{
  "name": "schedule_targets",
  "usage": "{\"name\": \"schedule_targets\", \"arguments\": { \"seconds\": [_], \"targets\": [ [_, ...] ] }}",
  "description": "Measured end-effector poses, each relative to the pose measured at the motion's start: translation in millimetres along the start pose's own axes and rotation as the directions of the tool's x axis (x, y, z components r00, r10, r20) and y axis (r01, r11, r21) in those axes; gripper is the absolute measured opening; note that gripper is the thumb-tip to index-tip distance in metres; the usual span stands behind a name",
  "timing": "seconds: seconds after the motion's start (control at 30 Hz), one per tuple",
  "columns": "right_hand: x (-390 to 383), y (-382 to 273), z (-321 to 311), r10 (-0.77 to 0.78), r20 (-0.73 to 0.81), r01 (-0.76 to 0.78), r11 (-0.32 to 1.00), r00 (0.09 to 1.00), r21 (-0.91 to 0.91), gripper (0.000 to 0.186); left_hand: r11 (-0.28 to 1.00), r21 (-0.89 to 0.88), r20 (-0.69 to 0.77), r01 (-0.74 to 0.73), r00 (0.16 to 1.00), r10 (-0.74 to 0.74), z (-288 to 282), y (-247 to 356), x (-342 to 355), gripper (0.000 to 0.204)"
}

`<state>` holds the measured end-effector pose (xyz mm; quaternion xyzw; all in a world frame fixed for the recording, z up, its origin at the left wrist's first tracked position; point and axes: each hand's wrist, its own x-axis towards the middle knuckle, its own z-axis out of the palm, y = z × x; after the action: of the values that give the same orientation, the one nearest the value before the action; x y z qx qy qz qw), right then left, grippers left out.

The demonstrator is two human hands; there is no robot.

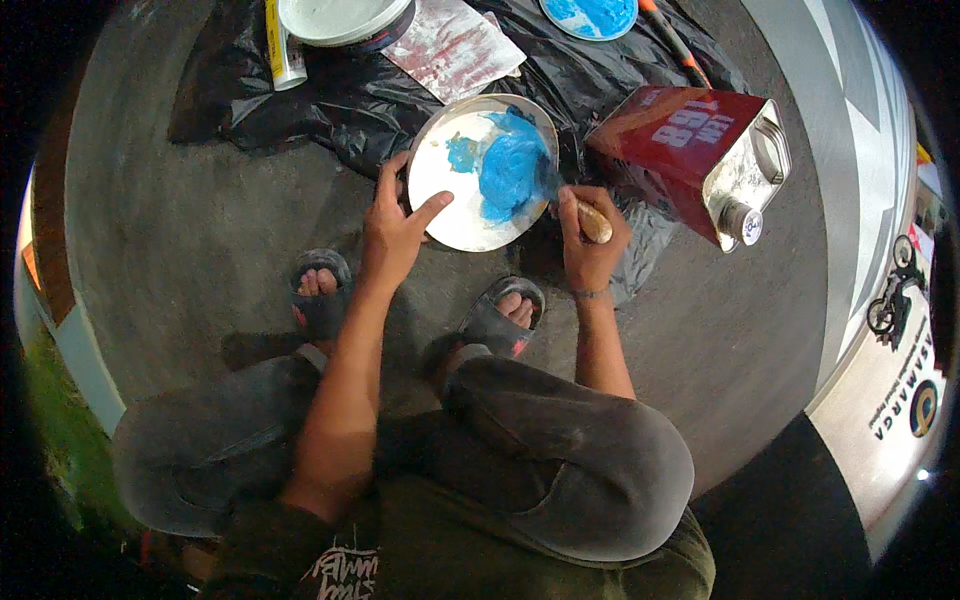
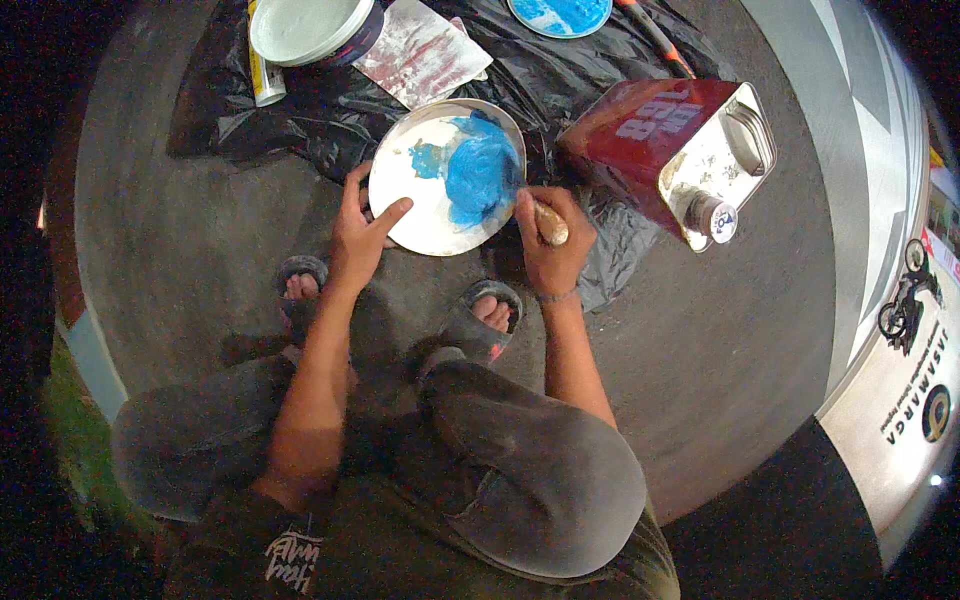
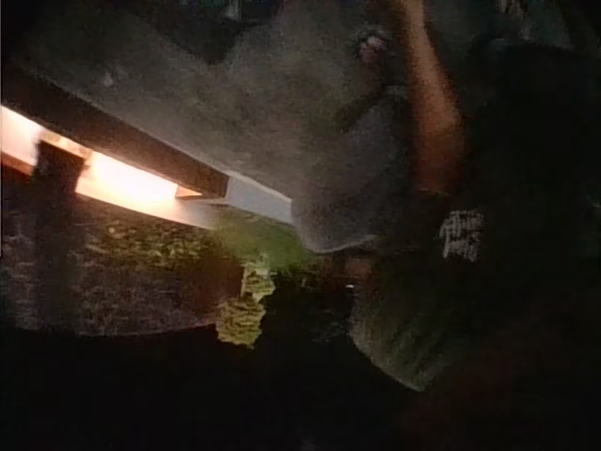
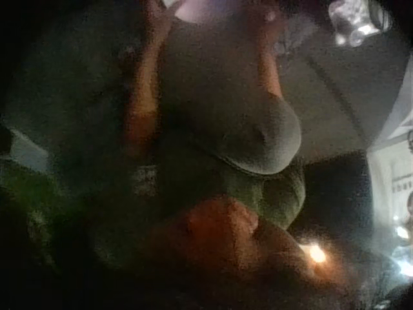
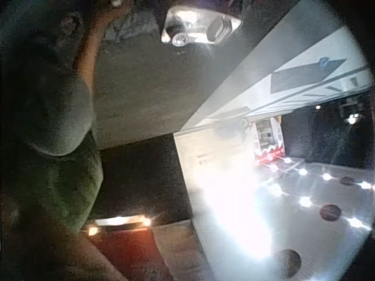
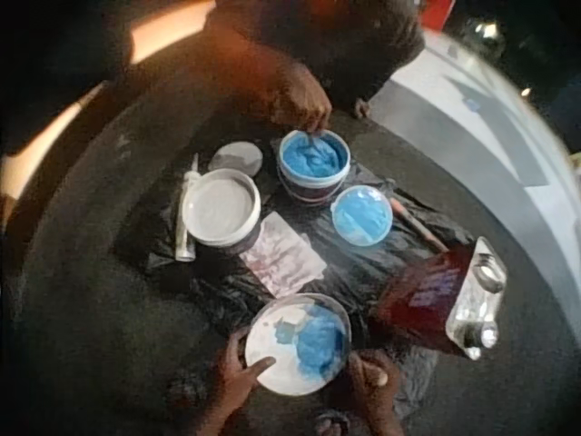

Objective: The person scoops white paint from a bucket onto a plate using a putty knife, then adds blue paint from a container. They mix the two colors together on the plate with the putty knife until a uniform light blue mixture is achieved.

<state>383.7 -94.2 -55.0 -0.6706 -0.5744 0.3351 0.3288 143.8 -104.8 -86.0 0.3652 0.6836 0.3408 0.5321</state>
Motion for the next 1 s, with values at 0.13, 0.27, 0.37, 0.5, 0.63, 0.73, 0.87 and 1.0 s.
{"name": "schedule_targets", "arguments": {
  "seconds": [0.13, 0.27, 0.37, 0.5, 0.63, 0.73, 0.87, 1.0],
  "targets": [
    [1, -4, 7, 0.011, 0.087, -0.018, 0.997, 0.996, 0.077, 0.010, 0.997, -0.064, 0.017, 0.041, 0.999, -0.040, -3, 2, 3, 0.071],
    [3, 0, 9, 0.013, -0.042, -0.010, 0.998, 0.999, 0.064, 0.010, 0.998, 0.040, 0.001, -0.052, 0.999, 0.052, -3, -3, 4, 0.070],
    [2, -11, 5, -0.037, 0.114, 0.033, 0.999, 0.993, 0.037, 0.009, 0.996, -0.073, 0.006, 0.046, 0.999, -0.045, -1, 3, 1, 0.069],
    [7, -3, -7, -0.040, 0.060, 0.037, 0.998, 0.997, 0.041, 0.014, 0.999, -0.038, 0.000, -0.028, 1.000, 0.028, -5, -4, 6, 0.067],
    [38, -31, -13, -0.276, 0.156, 0.285, 0.958, 0.948, -0.036, 0.028, 0.997, -0.073, -0.019, -0.015, 1.000, 0.013, -3, 2, 7, 0.064],
    [55, -11, -13, -0.257, 0.183, 0.265, 0.964, 0.949, -0.020, 0.029, 0.995, -0.046, 0.021, 0.092, 0.996, -0.091, -6, 13, 6, 0.062],
    [36, 16, -21, -0.163, 0.130, 0.166, 0.986, 0.978, -0.018, 0.027, 0.995, -0.048, 0.026, 0.082, 0.996, -0.080, -4, 15, 6, 0.059],
    [8, 9, -25, -0.089, 0.262, 0.103, 0.994, 0.961, -0.041, 0.025, 0.992, -0.112, -0.053, 0.061, 0.996, -0.067, -2, -1, 2, 0.057]
  ]
}}
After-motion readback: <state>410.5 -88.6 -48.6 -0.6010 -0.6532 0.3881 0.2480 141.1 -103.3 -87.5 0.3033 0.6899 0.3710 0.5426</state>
